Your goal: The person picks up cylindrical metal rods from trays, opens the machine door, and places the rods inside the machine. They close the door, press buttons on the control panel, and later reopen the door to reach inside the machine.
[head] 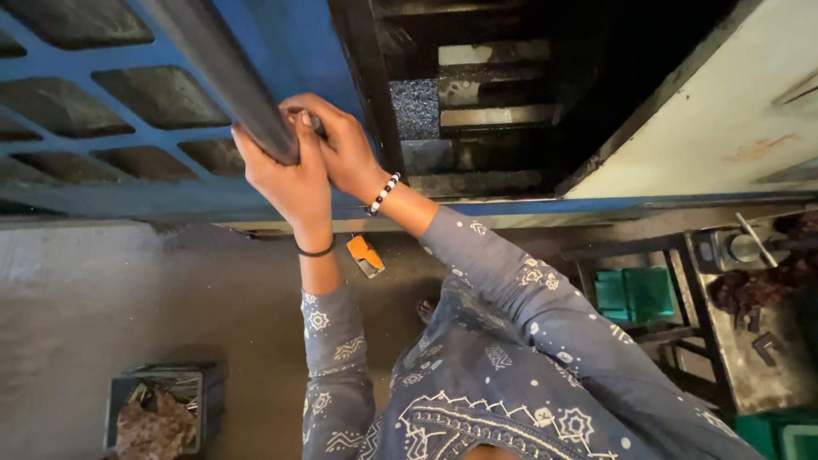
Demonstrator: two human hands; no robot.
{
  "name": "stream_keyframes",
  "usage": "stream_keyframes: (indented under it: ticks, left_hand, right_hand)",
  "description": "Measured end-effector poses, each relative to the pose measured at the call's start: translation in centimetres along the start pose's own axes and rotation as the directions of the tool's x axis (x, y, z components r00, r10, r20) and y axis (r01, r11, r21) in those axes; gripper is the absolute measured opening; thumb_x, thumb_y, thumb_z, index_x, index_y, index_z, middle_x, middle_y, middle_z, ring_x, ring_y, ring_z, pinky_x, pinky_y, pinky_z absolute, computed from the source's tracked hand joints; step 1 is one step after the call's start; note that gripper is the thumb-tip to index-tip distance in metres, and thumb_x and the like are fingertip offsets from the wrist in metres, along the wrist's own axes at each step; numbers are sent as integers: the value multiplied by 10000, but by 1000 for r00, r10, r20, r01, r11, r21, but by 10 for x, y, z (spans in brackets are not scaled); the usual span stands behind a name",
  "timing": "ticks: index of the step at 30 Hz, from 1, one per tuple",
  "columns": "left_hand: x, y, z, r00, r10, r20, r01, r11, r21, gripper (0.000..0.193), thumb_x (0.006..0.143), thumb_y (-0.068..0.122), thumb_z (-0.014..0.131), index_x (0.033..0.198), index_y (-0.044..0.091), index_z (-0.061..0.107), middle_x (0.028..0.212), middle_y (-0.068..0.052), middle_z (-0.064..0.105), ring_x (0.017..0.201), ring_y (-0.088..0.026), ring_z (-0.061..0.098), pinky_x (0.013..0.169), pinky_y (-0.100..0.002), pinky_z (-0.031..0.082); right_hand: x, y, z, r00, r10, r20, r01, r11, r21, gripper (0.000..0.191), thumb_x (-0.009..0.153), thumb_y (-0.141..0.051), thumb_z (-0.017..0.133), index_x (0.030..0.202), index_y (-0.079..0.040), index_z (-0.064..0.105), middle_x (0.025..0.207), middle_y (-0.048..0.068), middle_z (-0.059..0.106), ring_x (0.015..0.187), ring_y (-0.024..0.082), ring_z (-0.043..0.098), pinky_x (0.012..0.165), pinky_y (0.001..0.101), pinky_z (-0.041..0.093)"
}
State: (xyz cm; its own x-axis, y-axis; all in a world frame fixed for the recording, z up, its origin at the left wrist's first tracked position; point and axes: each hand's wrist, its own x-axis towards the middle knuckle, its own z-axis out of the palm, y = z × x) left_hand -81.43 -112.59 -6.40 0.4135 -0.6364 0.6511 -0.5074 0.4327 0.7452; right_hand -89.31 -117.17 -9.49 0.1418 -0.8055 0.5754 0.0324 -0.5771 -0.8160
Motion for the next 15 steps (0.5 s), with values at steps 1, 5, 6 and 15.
stream_keyframes:
  ticks: [1, 5, 6, 15]
  left_hand:
    - [1, 0, 0, 1000, 4, 3, -4, 1000, -17, 403, 981, 113, 792, 1243, -37, 525, 1056, -159, 684, 971, -260, 697, 905, -375, 559]
    - [0, 2, 8, 992, -125, -11, 124, 991, -49, 374, 980, 130, 791, 1207, -38, 545, 1014, -143, 712, 941, -223, 737, 876, -354, 589]
    - [0, 2, 10, 991, -133, -14, 132, 991, -37, 363, 971, 135, 795, 1186, -33, 556, 1015, -142, 718, 947, -232, 743, 881, -359, 590]
    - [19, -4, 3, 976, 214, 29, -211, 916, 340, 324, 922, 102, 815, 1126, -46, 612, 1099, -213, 649, 1188, -456, 564, 1108, -532, 406]
  right_hand:
    - [0, -1, 0, 1000, 4, -5, -4, 1000, 6, 214, 1055, -165, 579, 1232, -58, 632, 1125, 105, 728, 1046, 210, 743, 915, 301, 570]
    - [-1, 0, -5, 999, -11, -36, 12, 1000, 14, 202, 1065, -111, 580, 1247, -49, 641, 1182, 105, 717, 1093, 210, 730, 958, 305, 568]
    - [-1, 1, -5, 999, -23, -45, 24, 1000, 18, 203, 1062, -97, 587, 1250, -46, 643, 1193, 106, 713, 1099, 211, 725, 963, 307, 568]
    - [-7, 15, -28, 983, -185, 1, 185, 981, -60, 183, 1031, -30, 602, 1211, -38, 633, 1342, 168, 619, 1269, 280, 620, 1087, 372, 512]
